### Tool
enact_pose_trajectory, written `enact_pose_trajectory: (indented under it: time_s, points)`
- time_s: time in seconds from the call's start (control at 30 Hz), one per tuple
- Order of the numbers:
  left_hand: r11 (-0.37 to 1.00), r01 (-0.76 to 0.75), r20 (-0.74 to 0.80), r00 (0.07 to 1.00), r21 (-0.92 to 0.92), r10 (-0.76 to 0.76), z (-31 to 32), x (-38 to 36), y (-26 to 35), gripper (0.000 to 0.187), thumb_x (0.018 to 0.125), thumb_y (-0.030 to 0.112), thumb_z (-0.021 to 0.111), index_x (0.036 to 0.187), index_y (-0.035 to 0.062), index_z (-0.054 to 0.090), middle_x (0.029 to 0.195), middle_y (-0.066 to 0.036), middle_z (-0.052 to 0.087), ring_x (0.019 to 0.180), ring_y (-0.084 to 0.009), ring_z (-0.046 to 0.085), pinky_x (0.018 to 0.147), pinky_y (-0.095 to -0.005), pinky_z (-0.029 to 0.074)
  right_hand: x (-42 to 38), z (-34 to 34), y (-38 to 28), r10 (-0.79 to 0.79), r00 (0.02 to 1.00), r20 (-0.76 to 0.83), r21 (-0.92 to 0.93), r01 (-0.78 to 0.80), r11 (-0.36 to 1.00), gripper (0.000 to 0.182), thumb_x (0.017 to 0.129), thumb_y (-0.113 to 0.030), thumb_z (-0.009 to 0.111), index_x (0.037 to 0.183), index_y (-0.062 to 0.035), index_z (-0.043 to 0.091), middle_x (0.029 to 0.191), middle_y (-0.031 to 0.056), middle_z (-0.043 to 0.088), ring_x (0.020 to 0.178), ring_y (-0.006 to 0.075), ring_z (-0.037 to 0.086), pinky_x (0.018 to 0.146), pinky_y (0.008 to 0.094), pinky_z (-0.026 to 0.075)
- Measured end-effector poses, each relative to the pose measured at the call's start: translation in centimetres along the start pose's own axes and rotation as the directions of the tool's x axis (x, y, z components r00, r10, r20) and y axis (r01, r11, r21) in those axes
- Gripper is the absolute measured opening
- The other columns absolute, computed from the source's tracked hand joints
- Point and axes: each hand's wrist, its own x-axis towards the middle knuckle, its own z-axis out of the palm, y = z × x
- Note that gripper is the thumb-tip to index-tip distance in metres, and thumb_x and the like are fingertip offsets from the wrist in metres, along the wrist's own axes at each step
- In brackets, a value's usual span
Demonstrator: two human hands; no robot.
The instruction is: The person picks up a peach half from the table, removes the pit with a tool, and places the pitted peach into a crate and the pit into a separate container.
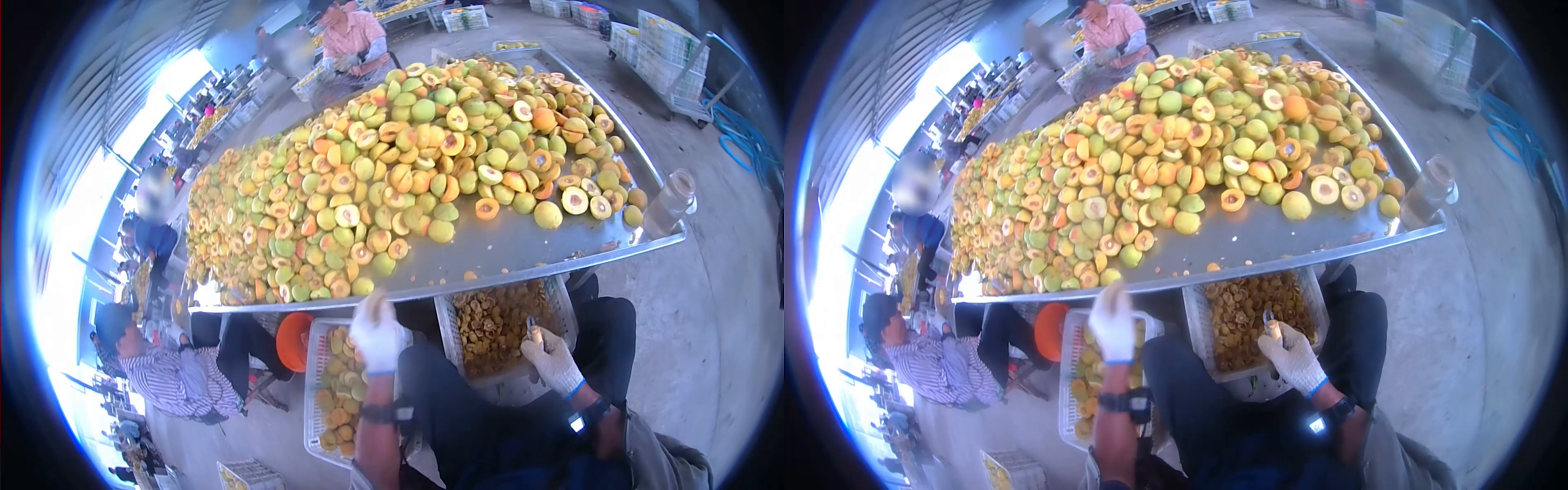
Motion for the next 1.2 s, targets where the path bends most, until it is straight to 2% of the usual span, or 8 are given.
enact_pose_trajectory:
  time_s: [0.23,0.3,0.6,0.67,0.7,0.77,0.97,1.2]
  points:
    - [0.924,-0.271,0.24,0.948,0.27,0.208,17.9,8.6,0.7,0.041,0.085,0.028,0.072,0.119,0.004,0.07,0.116,-0.025,0.068,0.106,-0.0441,0.066,0.092,-0.0524,0.054,0.6,-1.7,0.6,-0.045,0.999,0.008,-0.016,0.045,0.999,0.022,0.102,-0.025,0.065,0.105,-0.0037,0.063,0.067,-0.0012,0.059,0.052,0.0072,0.056,0.049,0.0247,0.045]
    - [0.851,-0.14,0.274,0.962,0.506,-0.005,20.2,9.7,0.8,0.04,0.085,0.03,0.073,0.116,0.0054,0.068,0.12,-0.026,0.063,0.107,-0.0461,0.065,0.091,-0.0532,0.054,1.0,-2.1,0.5,-0.011,1.0,-0.007,0.007,0.012,1.0,0.024,0.101,-0.025,0.066,0.106,-0.0026,0.063,0.068,-0.0011,0.059,0.055,0.0069,0.056,0.051,0.0259,0.045]
    - [0.768,-0.263,0.293,0.951,0.584,0.103,20.7,9.9,-0.4,0.057,0.074,0.029,0.085,0.116,-0.0003,0.059,0.117,-0.025,0.059,0.101,-0.0454,0.065,0.084,-0.0521,0.057,0.8,-2.5,-0.9,-0.063,0.994,0.089,-0.134,0.075,0.988,0.03,0.1,-0.03,0.069,0.105,-0.0002,0.064,0.071,0.0054,0.062,0.067,0.0118,0.058,0.062,0.0341,0.048]
    - [0.912,-0.169,0.387,0.922,0.375,0.012,19.2,9.9,-1.4,0.056,0.076,0.026,0.082,0.12,-0.0012,0.061,0.109,-0.025,0.065,0.091,-0.041,0.069,0.082,-0.0486,0.058,0.7,-2.8,-0.3,-0.109,0.99,0.087,-0.148,0.121,0.982,0.03,0.1,-0.03,0.068,0.105,-0.0001,0.064,0.072,0.0077,0.063,0.068,0.013,0.058,0.064,0.0347,0.049]
    - [0.975,0.155,0.508,0.834,0.16,-0.216,17.9,10.2,-0.6,0.049,0.082,0.024,0.074,0.122,-0.0017,0.063,0.102,-0.021,0.069,0.083,-0.036,0.069,0.077,-0.0467,0.058,0.6,-2.9,0.1,-0.153,0.984,0.088,-0.165,0.166,0.972,0.031,0.1,-0.03,0.068,0.104,0.0001,0.064,0.073,0.0099,0.063,0.07,0.0141,0.058,0.066,0.0354,0.049]
    - [0.698,0.506,0.55,0.813,-0.506,-0.191,14.4,6.8,3.0,0.03,0.083,0.015,0.078,0.104,-0.0048,0.07,0.099,-0.012,0.072,0.091,-0.0301,0.071,0.08,-0.0381,0.058,0.4,-3.1,0.4,-0.193,0.979,0.071,-0.132,0.201,0.971,0.031,0.1,-0.03,0.067,0.105,0.0001,0.063,0.074,0.0118,0.063,0.071,0.0141,0.058,0.068,0.0351,0.05]
    - [-0.015,0.707,0.705,0.703,-0.707,-0.09,10.2,-2.1,11.0,0.039,0.096,0.022,0.062,0.124,-0.0046,0.063,0.123,-0.016,0.066,0.11,-0.0331,0.066,0.092,-0.0443,0.055,0.2,-3.3,-1.1,-0.245,0.966,0.082,-0.107,0.253,0.961,0.036,0.103,-0.035,0.062,0.107,0.0006,0.063,0.082,0.019,0.066,0.078,0.022,0.064,0.075,0.0398,0.051]
    - [-0.013,0.687,0.682,0.718,-0.726,-0.139,9.4,-7.4,13.0,0.044,0.1,0.026,0.055,0.132,-0.0034,0.056,0.127,-0.02,0.063,0.116,-0.0368,0.063,0.096,-0.0503,0.054,-1.7,-2.7,-5.1,-0.252,0.962,0.105,-0.2,0.269,0.942,0.035,0.104,-0.035,0.06,0.109,-0.0012,0.063,0.084,0.0203,0.066,0.077,0.0271,0.062,0.075,0.0421,0.05]
